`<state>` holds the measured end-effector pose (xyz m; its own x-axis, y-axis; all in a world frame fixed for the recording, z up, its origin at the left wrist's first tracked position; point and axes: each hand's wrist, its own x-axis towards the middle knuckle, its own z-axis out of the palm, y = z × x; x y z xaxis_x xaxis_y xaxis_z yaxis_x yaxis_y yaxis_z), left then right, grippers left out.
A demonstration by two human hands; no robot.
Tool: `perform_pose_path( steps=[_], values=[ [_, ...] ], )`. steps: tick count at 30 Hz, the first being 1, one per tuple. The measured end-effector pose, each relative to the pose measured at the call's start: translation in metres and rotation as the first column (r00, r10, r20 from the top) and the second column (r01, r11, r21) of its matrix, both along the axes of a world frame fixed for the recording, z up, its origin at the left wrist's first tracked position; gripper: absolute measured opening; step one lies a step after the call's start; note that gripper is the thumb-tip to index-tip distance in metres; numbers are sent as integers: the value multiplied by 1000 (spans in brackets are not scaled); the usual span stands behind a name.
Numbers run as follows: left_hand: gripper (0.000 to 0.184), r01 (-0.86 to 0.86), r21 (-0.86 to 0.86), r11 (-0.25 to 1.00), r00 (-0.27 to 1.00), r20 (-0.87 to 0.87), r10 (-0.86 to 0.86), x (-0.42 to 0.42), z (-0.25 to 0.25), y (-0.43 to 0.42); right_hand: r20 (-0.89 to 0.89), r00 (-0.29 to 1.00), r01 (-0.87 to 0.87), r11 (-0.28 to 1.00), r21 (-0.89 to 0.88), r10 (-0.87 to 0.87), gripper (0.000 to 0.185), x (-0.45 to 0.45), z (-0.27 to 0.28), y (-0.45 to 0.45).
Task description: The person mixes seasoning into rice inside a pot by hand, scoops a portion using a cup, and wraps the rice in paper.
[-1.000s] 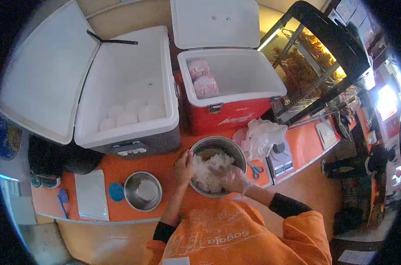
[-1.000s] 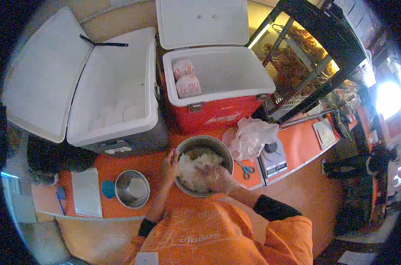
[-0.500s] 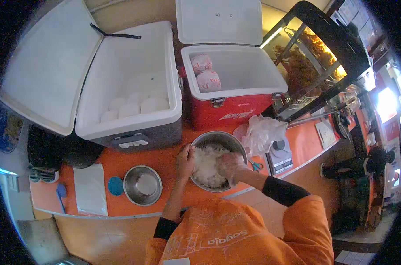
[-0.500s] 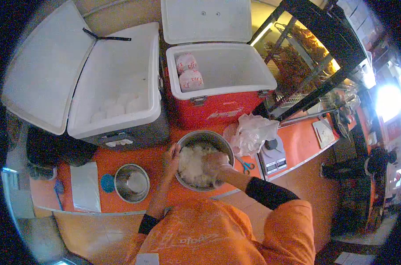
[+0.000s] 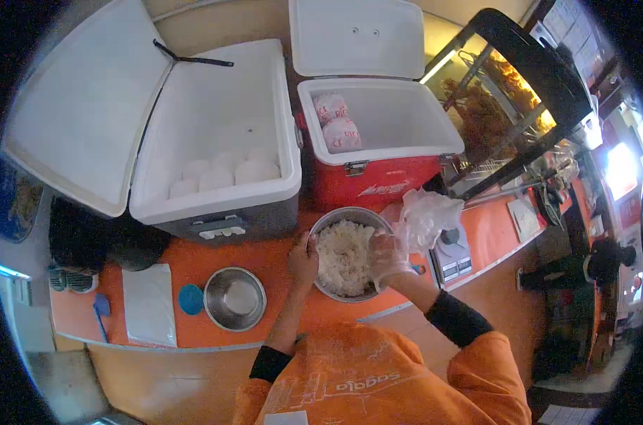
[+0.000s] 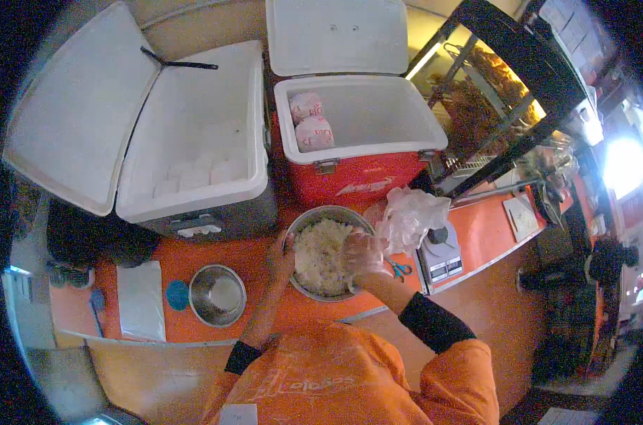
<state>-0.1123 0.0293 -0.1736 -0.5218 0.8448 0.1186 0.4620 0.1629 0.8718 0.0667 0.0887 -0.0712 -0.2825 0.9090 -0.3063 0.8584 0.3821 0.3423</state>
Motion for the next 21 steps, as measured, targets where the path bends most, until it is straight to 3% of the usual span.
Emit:
perform_pose_path(
  steps=[3,6,10,13,14,16,17,19,21],
  values=[
    [40,21,19,1000,995,-102,-19,0,3,3,-148,962,-237,971,-33,230,27,16,-71,26],
    [42,56,30,998,998,-31,-55,-4,0,7,-304,840,-482,875,-39,449,27,24,-114,57],
    [44,149,32,988,988,22,-150,-16,4,14,-151,835,-550,803,-231,529,39,9,-41,22],
    [44,107,-4,994,989,-102,-107,-18,12,11,-63,808,-565,739,-368,586,51,19,-51,1],
    [44,126,-50,991,988,-79,-130,-18,19,10,-26,680,-724,676,139,733,46,42,-90,-16],
    [43,146,-92,985,987,-51,-152,-18,26,11,107,558,-700,397,593,823,42,57,-86,-27],
    [44,147,-82,986,985,-76,-153,-19,26,9,-151,472,-706,475,526,868,48,55,-33,-36],
    [44,144,-68,987,983,-102,-150,-19,20,10,-403,366,-724,529,442,839,54,55,9,-38],
    [43,132,12,991,989,-76,-130,-19,7,13,-390,487,-665,621,414,781,52,62,18,-33]
  ],
)
